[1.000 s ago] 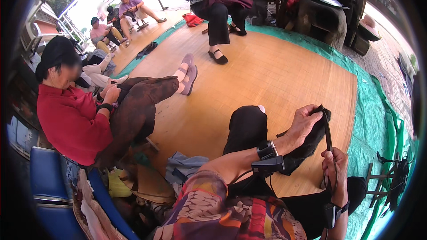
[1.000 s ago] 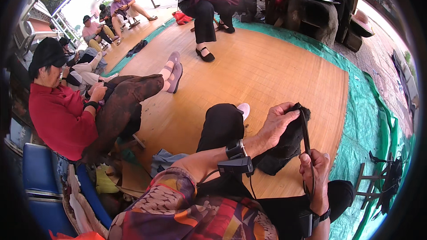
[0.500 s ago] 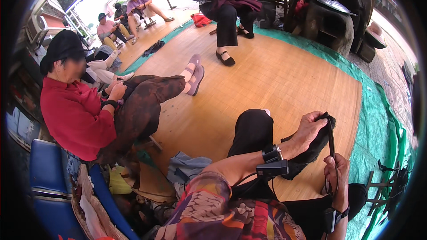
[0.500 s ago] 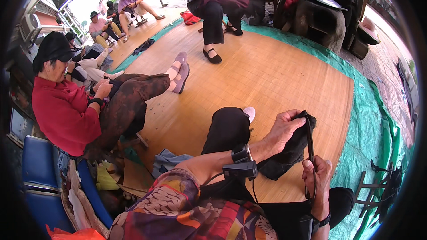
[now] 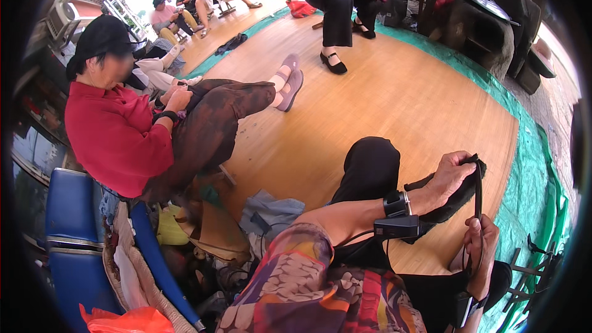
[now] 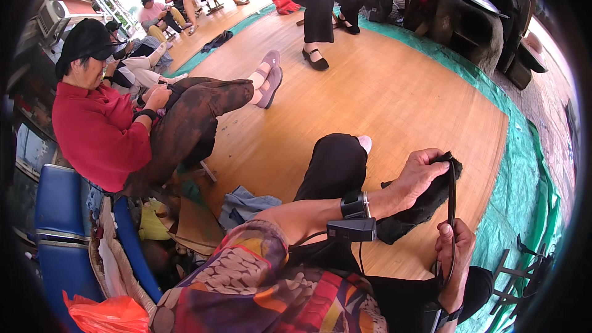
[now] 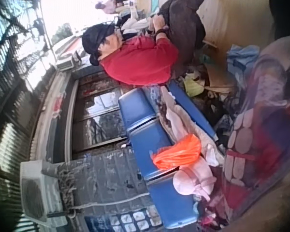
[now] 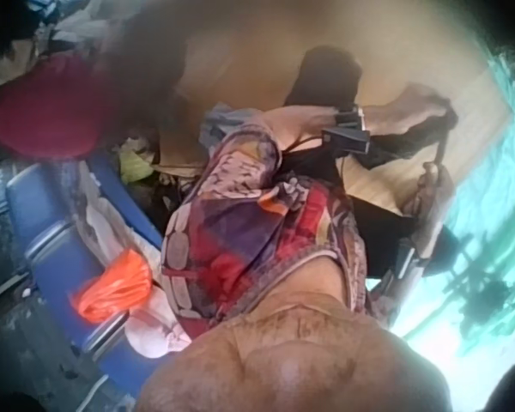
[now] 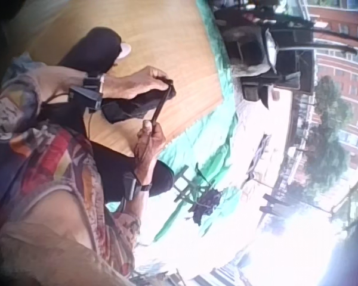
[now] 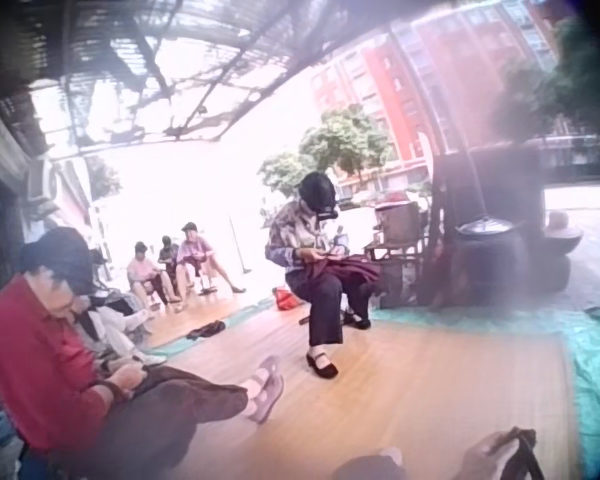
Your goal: Trimming or preparing a piece of dark leather or heavy fabric using a sharp tool.
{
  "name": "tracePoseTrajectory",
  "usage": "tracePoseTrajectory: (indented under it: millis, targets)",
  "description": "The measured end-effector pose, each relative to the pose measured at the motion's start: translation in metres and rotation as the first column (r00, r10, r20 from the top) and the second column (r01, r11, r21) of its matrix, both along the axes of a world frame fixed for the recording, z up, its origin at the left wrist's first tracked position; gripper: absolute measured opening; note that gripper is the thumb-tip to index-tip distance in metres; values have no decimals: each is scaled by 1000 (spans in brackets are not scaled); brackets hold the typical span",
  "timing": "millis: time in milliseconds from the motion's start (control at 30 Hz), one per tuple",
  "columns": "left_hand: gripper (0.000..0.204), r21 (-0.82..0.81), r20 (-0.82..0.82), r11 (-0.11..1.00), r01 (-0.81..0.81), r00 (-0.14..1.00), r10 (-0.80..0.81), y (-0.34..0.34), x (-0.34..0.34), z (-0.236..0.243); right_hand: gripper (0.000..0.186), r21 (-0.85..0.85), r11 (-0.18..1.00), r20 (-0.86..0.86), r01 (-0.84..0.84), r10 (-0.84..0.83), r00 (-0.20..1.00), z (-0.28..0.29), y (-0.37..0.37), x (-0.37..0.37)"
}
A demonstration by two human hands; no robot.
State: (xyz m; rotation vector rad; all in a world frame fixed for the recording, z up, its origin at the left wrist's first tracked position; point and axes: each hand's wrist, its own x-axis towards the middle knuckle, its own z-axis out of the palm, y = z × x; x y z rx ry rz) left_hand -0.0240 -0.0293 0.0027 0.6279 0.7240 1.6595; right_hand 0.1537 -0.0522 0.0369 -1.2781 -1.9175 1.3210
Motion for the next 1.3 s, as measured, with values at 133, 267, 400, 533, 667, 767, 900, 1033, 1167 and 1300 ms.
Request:
tracePoseTrajectory:
  millis: [133,267,400,533,667,767,900,1033,1167,1300]
  targets:
    - [8,3,-1,1000,-18,1000,18,-1,-2,0,55,2,1000,19,-13,13,1000,-2,3,0]
    - [9,1,13,1000,-31,999,31,-2,-4,0,47,38,998,15,-43,43,999,-6,4,-3]
    - [8,1,13,999,-39,999,39,-1,-4,-2,59,23,999,36,-48,47,998,-1,4,-3]
    - [7,-3,22,999,-33,999,33,-3,-3,-1,60,18,999,-1,-51,51,999,-7,6,0]
    - [8,-22,32,1000,-19,999,20,-6,-4,1,57,-56,997,-33,-56,54,998,-5,5,1]
    - [9,-44,39,999,5,999,-3,-8,-1,2,56,-100,994,-85,-40,32,996,-7,1,5]
    - [9,-87,-30,996,25,999,-28,-13,3,5,55,-50,997,-65,-52,49,997,-13,-1,17]
    - [10,-157,-38,984,82,995,-89,-20,3,12,55,-10,997,-73,-78,77,994,-14,-5,18]
    - [11,-168,-27,978,121,992,-127,-12,20,6,54,-16,998,-35,-55,55,998,-13,-5,33]
    - [12,-191,-52,974,121,990,-133,-10,23,9,53,-28,999,-12,-30,30,999,-8,-5,36]
